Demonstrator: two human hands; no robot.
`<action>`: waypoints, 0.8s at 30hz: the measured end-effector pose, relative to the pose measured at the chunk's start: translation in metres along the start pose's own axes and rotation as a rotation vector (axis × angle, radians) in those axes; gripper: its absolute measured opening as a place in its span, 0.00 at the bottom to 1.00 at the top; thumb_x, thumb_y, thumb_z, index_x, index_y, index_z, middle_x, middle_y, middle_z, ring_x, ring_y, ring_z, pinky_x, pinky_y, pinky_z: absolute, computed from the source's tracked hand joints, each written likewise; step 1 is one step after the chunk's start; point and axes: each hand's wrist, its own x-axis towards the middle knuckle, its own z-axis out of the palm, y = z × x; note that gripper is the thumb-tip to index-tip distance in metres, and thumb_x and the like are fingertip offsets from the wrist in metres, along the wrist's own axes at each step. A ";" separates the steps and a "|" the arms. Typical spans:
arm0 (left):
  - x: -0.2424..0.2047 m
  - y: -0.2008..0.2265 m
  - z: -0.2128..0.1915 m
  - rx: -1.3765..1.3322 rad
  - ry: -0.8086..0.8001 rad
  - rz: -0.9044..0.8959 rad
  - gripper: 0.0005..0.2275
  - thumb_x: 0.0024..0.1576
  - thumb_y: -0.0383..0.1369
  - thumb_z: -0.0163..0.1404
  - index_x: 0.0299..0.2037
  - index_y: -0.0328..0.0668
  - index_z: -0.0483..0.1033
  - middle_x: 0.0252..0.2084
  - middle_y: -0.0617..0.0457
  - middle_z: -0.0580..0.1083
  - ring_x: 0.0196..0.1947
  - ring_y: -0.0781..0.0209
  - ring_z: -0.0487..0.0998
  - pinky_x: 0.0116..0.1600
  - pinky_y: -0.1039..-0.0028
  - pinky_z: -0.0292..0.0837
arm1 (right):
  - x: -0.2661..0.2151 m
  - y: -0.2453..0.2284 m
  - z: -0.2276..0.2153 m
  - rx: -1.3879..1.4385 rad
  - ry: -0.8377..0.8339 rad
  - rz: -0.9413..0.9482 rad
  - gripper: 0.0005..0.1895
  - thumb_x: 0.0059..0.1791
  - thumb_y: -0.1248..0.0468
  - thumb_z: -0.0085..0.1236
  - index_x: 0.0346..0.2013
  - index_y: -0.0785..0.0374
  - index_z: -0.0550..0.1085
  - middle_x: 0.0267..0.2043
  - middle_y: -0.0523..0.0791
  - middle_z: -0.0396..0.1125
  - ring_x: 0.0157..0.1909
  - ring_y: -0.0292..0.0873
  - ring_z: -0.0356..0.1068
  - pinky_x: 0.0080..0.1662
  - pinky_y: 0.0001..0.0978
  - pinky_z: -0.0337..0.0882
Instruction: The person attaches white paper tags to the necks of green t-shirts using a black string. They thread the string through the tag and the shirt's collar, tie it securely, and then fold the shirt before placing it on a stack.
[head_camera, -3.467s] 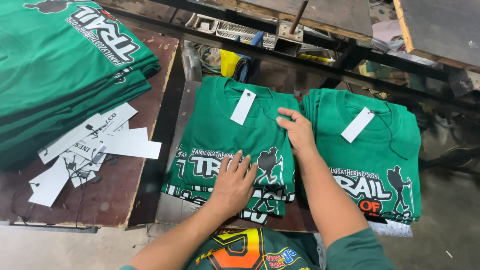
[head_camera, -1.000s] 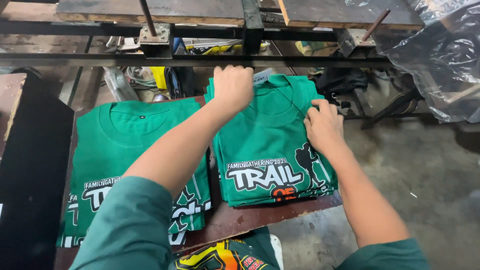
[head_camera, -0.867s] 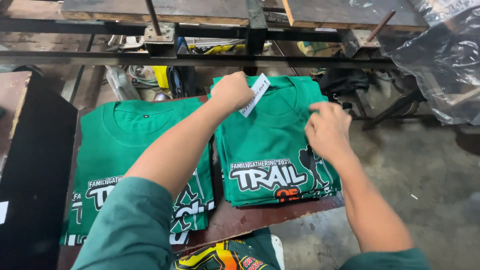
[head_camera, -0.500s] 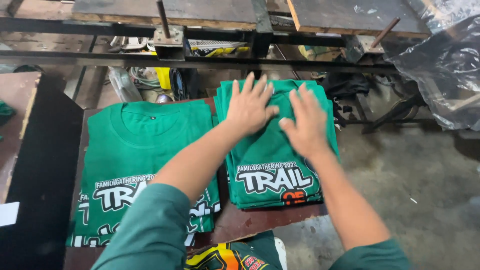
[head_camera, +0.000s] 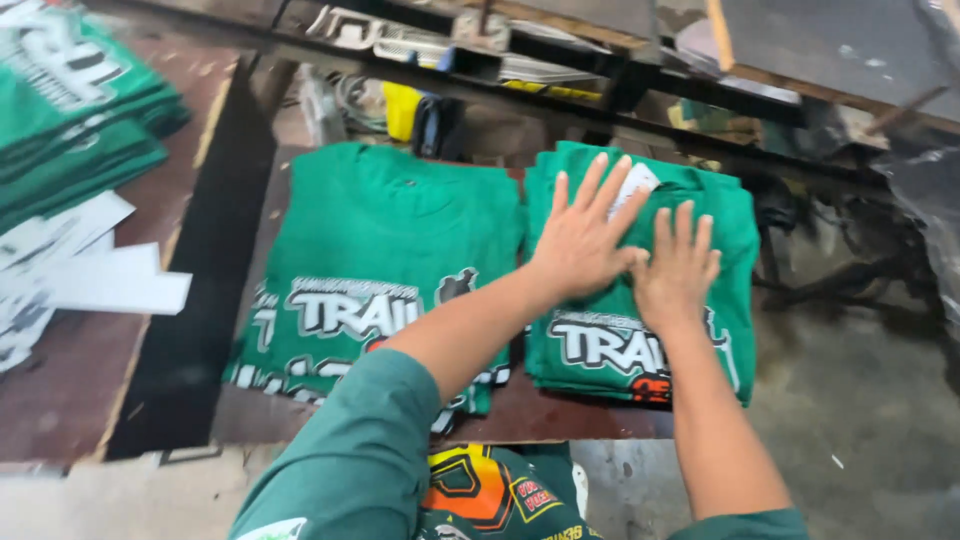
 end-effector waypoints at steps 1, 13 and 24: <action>-0.016 -0.003 -0.016 0.015 0.006 -0.018 0.38 0.53 0.59 0.57 0.71 0.52 0.64 0.77 0.42 0.54 0.79 0.36 0.50 0.73 0.30 0.52 | -0.001 0.002 0.001 0.010 0.000 -0.021 0.36 0.55 0.56 0.53 0.77 0.61 0.56 0.81 0.53 0.43 0.78 0.68 0.40 0.60 0.83 0.55; -0.151 -0.070 -0.240 0.222 0.107 -0.252 0.32 0.48 0.45 0.68 0.62 0.45 0.71 0.73 0.38 0.59 0.74 0.33 0.60 0.61 0.43 0.66 | 0.010 -0.008 -0.007 0.164 0.210 -0.146 0.36 0.56 0.57 0.59 0.74 0.78 0.68 0.76 0.70 0.53 0.71 0.82 0.49 0.55 0.87 0.57; -0.226 -0.210 -0.368 0.627 0.447 -0.450 0.12 0.60 0.28 0.50 0.52 0.50 0.80 0.52 0.54 0.75 0.52 0.53 0.78 0.47 0.67 0.72 | 0.047 -0.366 -0.088 1.282 -0.164 -0.678 0.27 0.51 0.57 0.61 0.64 0.61 0.72 0.64 0.52 0.67 0.63 0.56 0.70 0.62 0.49 0.69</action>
